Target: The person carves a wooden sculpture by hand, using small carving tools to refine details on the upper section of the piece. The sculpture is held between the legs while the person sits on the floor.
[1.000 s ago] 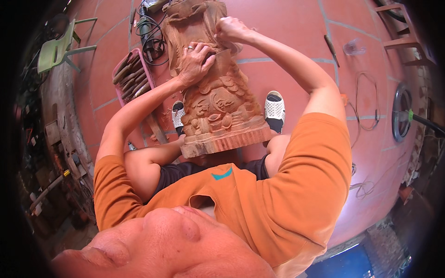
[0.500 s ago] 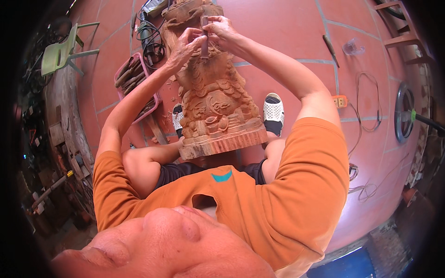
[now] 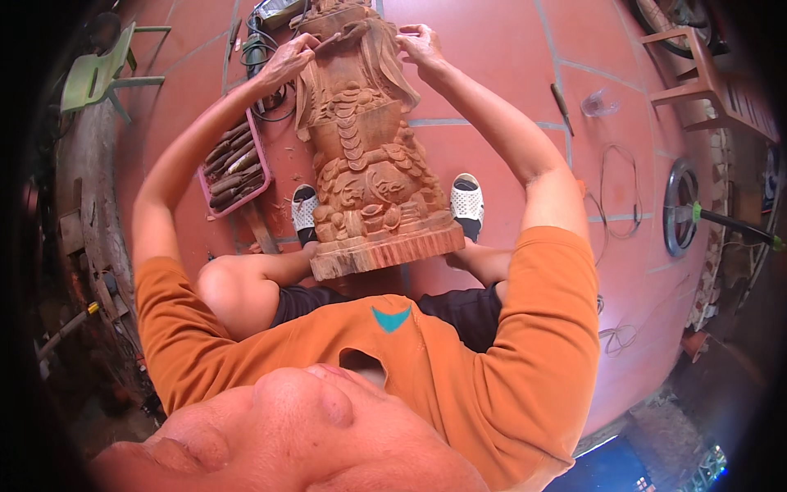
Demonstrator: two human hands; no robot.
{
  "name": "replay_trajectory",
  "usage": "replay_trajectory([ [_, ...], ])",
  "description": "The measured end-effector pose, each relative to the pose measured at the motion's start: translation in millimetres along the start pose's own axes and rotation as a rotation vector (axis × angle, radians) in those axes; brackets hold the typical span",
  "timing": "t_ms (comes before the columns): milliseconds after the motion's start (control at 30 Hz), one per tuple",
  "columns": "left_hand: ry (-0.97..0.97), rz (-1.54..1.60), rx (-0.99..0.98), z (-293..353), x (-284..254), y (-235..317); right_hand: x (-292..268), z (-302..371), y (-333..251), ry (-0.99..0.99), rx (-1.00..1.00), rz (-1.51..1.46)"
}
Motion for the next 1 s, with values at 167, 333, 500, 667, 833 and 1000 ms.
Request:
replay_trajectory([
  [167,-0.121,-0.314,0.154,-27.0,-1.4,17.1,-3.3,-4.9,53.6,0.341,-0.286,0.124],
  [333,0.012,-0.299,0.223,-22.7,40.4,-10.9,69.7,71.4,101.6,0.512,-0.329,0.146],
  [500,0.062,-0.325,0.238,-51.6,66.6,-2.8,75.5,89.5,106.9,0.515,-0.358,0.325],
  [667,0.084,-0.534,0.365,-71.8,73.5,-3.1,81.5,92.4,103.8,0.572,-0.333,0.359],
  [833,-0.003,-0.544,0.352,-60.0,77.4,4.6,76.2,98.3,106.4,0.536,-0.294,-0.067],
  [1000,-0.101,-0.403,0.356,-35.1,80.4,30.2,74.5,99.7,109.0,0.587,-0.271,-0.216],
])
Point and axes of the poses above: each hand's wrist, its own z-axis away from the middle knuckle, its own x-axis out of the palm, y = z × x, the point moved 1 cm from there along -z, towards the middle knuckle, and after that the axes turned 11 degrees about x, right-handed, at the moved point
